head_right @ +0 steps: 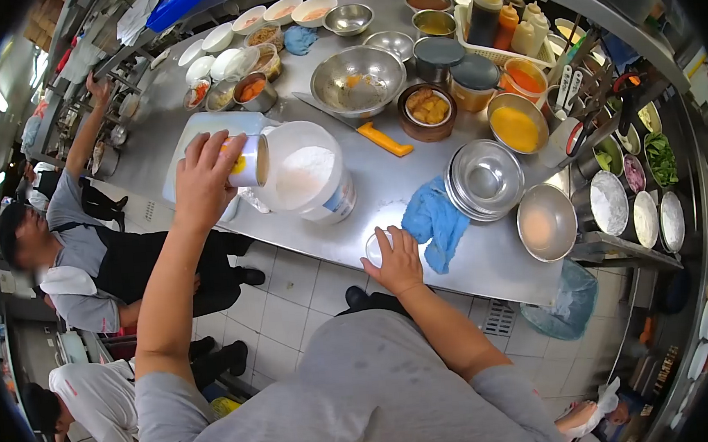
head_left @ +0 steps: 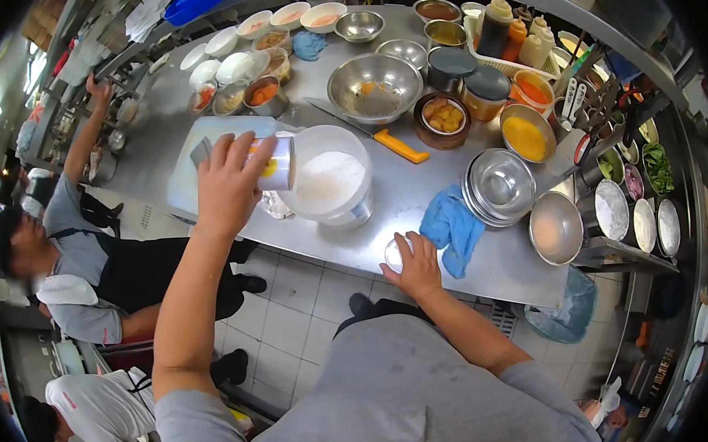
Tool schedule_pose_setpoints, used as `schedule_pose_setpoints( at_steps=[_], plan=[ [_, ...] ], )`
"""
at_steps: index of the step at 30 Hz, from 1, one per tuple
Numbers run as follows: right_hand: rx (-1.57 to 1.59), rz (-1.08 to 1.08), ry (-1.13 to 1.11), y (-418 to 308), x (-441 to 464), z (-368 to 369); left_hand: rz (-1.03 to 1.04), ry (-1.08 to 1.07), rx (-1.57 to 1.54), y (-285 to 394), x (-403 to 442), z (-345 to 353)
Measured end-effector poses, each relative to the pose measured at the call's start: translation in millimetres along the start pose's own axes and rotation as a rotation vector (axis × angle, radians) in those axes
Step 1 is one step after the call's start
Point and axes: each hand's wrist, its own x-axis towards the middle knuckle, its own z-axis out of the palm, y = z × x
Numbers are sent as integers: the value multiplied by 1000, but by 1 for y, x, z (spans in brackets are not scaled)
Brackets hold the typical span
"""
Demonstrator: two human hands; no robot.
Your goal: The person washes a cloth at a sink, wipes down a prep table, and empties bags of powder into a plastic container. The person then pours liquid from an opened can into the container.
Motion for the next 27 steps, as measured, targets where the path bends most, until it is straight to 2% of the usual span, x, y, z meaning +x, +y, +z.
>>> schedule_pose_setpoints(
  at_steps=[2,5,15,18,21,23,27],
  plan=[
    [-1,-7,-11,2,4,-4,-8,-117,8,-2,1,2],
    [-15,-3,1,-2,2,-3,24,-59,33,-3,2,3],
    [1,-5,8,3,4,-1,48,-53,59,-3,13,8],
    [-4,-14,8,3,0,-1,100,-126,58,1,14,8],
    [-3,-14,20,3,4,0,139,-56,92,0,23,7],
    [-2,-25,18,4,1,-1,167,-155,103,1,22,12],
    [2,-15,25,2,4,-1,166,-70,120,6,31,4]
  ],
)
